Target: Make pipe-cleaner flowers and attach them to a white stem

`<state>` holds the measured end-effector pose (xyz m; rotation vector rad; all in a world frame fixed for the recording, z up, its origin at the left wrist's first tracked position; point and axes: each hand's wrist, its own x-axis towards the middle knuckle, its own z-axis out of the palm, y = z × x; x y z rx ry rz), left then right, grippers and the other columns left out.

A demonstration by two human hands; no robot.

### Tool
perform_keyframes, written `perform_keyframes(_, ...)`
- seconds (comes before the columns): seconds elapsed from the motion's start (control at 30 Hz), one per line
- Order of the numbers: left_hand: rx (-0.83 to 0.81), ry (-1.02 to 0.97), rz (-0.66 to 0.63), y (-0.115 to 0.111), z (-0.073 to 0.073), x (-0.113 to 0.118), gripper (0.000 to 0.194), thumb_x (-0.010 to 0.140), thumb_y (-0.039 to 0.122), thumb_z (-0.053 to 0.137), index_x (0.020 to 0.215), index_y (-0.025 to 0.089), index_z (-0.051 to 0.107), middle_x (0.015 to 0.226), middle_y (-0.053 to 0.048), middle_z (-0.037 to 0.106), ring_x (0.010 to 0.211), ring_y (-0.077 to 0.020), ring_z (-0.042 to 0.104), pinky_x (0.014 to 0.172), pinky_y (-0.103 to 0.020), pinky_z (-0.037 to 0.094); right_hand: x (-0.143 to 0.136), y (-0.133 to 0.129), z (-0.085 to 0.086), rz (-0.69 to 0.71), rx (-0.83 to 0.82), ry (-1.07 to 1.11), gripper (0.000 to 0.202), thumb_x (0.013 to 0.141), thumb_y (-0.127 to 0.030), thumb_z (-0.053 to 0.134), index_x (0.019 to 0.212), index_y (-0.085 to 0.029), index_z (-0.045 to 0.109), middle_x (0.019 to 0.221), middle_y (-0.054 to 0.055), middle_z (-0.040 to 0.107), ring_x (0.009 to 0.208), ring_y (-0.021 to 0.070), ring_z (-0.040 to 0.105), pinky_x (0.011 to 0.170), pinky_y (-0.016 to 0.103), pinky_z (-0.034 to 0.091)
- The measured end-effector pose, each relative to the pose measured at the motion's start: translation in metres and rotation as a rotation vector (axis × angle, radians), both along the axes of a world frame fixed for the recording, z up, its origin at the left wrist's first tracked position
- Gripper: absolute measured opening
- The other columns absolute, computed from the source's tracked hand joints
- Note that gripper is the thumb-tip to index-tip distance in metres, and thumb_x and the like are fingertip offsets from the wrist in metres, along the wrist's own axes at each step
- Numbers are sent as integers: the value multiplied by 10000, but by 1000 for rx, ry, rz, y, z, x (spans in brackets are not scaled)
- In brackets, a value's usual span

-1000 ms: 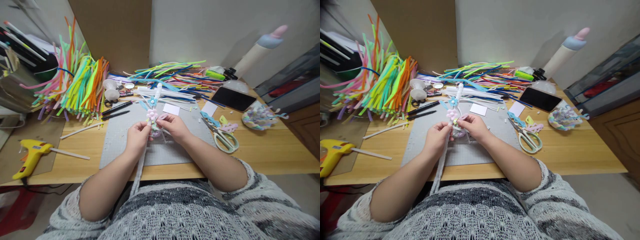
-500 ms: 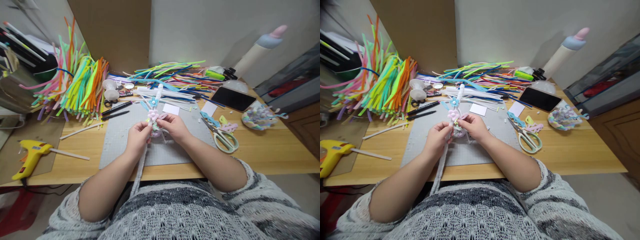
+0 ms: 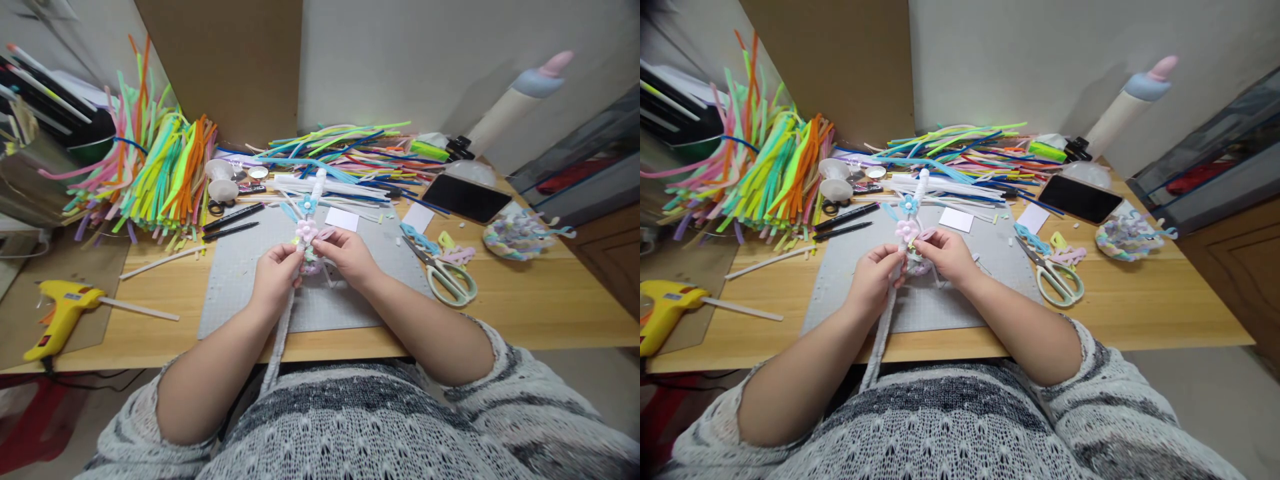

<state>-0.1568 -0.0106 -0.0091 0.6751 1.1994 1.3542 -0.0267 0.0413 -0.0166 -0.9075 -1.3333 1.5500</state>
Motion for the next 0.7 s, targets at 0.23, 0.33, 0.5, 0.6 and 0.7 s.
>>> perform_keyframes(0.23,4,90,-4,2,-8,-2,154,638,256,676,651,138,577,491,31,512,389,-65,408,316,-171,294,0,0,0,14,15,4,272,637,-398,730,677,-163,599,618,-28,591,592,91,512,603,245,419)
perform_keyframes(0.33,4,92,-2,2,-9,-2,159,636,260,680,650,136,582,496,26,516,385,-66,410,317,-173,292,1,0,0,28,18,19,258,646,-384,730,683,-165,600,622,-31,594,598,89,518,613,244,424)
perform_keyframes(0.5,10,90,3,3,-8,-1,151,639,250,675,641,135,577,486,27,512,383,-65,406,316,-170,295,-1,0,-4,100,-68,74,281,618,-338,762,774,-163,606,747,-11,654,706,111,589,721,272,459)
perform_keyframes(0.6,9,95,-4,3,-8,-1,158,641,258,676,639,134,578,481,27,510,378,-64,401,315,-172,298,-2,-1,-6,98,-72,78,273,640,-337,748,788,-158,603,759,-6,657,707,113,594,733,280,463)
perform_keyframes(0.7,7,87,-2,3,-7,-1,170,630,264,686,645,131,581,483,24,511,389,-68,408,318,-174,303,-3,-1,-7,81,-74,76,268,651,-336,740,792,-155,602,748,-11,651,685,105,589,714,270,462)
